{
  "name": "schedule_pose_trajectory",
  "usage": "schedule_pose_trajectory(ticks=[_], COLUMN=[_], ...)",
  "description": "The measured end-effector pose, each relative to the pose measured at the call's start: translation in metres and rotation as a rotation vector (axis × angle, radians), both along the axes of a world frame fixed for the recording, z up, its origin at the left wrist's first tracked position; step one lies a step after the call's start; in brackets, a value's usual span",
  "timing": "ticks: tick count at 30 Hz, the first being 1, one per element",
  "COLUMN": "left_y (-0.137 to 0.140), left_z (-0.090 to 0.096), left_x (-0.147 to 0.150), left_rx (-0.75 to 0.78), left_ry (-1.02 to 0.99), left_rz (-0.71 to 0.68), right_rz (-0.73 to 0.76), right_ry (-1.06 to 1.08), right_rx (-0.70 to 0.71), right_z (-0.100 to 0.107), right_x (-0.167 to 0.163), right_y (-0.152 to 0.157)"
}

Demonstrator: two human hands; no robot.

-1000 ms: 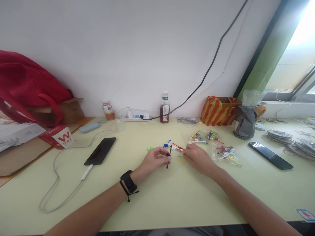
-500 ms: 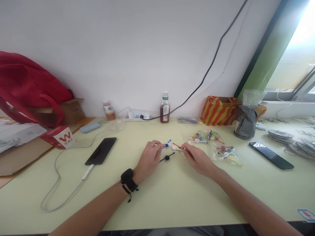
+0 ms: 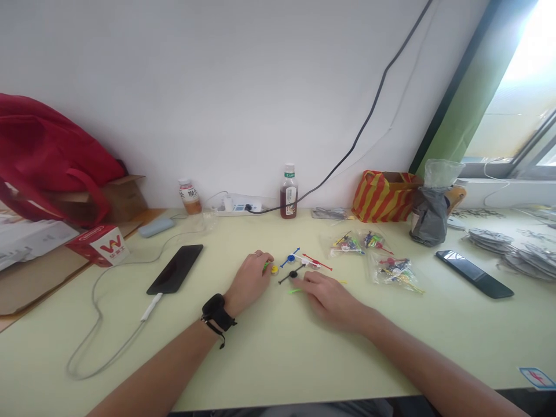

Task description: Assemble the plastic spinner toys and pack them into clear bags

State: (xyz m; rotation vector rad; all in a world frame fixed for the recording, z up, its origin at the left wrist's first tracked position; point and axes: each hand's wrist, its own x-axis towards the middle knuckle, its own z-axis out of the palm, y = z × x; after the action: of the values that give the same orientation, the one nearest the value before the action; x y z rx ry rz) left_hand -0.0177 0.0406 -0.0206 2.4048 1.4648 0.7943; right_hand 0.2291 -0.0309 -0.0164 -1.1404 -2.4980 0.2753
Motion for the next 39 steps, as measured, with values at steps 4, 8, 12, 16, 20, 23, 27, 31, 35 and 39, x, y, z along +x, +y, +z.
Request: schedule_pose_trajectory(ticks=[4,8,12,16,20,23,27,31,35,39], left_y=[0.0,-0.001,-0.004,-0.011,-0.018,-0.022,-0.027,-0.034,-0.037,-0.036], left_z=[0.004,0.007,0.014,0.022,0.024,0.021,0.017,0.02,0.019,0.014], left_x=[-0.002,-0.001,0.005,0.014,0.022,0.027,0.031,0.033,0.034,0.035], left_rx=[-0.052,-0.021,-0.03,-0.252,-0.462,-0.626,-0.72,-0.653,-0.563,-0.502], left_ry=[0.022,-0.029,-0.249,-0.562,-0.778,-0.952,-1.037,-0.916,-0.821,-0.839], left_rz=[0.047,0.065,0.061,-0.055,-0.097,-0.117,-0.247,-0.319,-0.361,-0.393], right_rz=[-0.094,-0.083,-0.07,-0.091,-0.114,-0.082,-0.068,-0.065,-0.053,-0.067], right_ry=[0.055,0.2,0.332,0.493,0.69,0.821,0.79,0.686,0.653,0.645], right_rx=[0.032,0.021,0.026,0.05,-0.087,-0.188,-0.142,-0.062,0.021,0.076], right_z=[-0.008,-0.009,-0.005,-0.001,0.004,0.005,0.005,0.005,0.006,0.006], right_x=[0.01,0.015,0.017,0.018,0.015,0.01,0.006,0.005,0.003,0.003], right_y=[0.011,0.013,0.013,0.015,0.014,0.011,0.009,0.007,0.006,0.005])
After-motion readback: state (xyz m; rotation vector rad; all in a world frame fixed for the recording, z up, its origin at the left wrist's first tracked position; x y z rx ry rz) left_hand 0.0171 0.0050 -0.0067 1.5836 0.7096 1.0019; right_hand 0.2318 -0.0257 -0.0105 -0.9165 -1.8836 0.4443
